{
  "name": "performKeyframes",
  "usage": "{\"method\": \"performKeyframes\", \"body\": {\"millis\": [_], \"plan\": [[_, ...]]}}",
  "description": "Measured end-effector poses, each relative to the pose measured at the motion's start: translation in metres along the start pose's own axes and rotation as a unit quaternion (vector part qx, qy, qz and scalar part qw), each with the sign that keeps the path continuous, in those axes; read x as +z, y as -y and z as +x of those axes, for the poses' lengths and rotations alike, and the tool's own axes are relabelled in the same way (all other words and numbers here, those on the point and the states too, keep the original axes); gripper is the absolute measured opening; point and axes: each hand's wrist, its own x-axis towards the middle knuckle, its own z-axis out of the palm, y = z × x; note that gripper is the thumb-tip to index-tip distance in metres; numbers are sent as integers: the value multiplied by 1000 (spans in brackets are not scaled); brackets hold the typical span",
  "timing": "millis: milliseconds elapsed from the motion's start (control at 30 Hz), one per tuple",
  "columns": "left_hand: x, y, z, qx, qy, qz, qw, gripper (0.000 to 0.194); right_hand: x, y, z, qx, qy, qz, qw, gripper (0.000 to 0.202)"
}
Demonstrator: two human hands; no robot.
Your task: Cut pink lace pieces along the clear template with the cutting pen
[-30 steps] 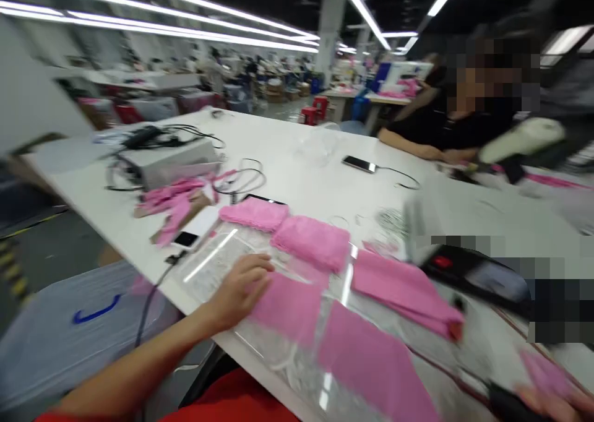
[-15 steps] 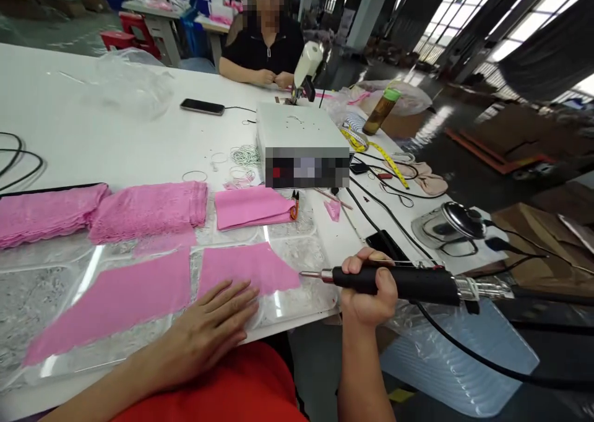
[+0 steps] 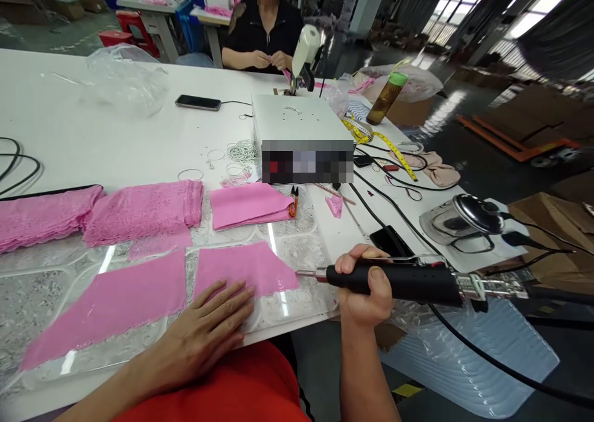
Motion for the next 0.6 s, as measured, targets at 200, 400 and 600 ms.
{"method": "performKeyframes", "body": {"millis": [200, 400, 600], "plan": [[1, 0, -2, 2, 8, -1, 1000, 31, -1, -1, -1, 2, 10, -8, 1000, 15], [1, 0, -2, -5, 18, -3, 1000, 31, 0, 1, 0, 7, 27, -26, 999, 13], [1, 1, -3, -6, 24, -24, 999, 33, 10, -3, 3, 1, 23, -11, 1000, 14]]}}
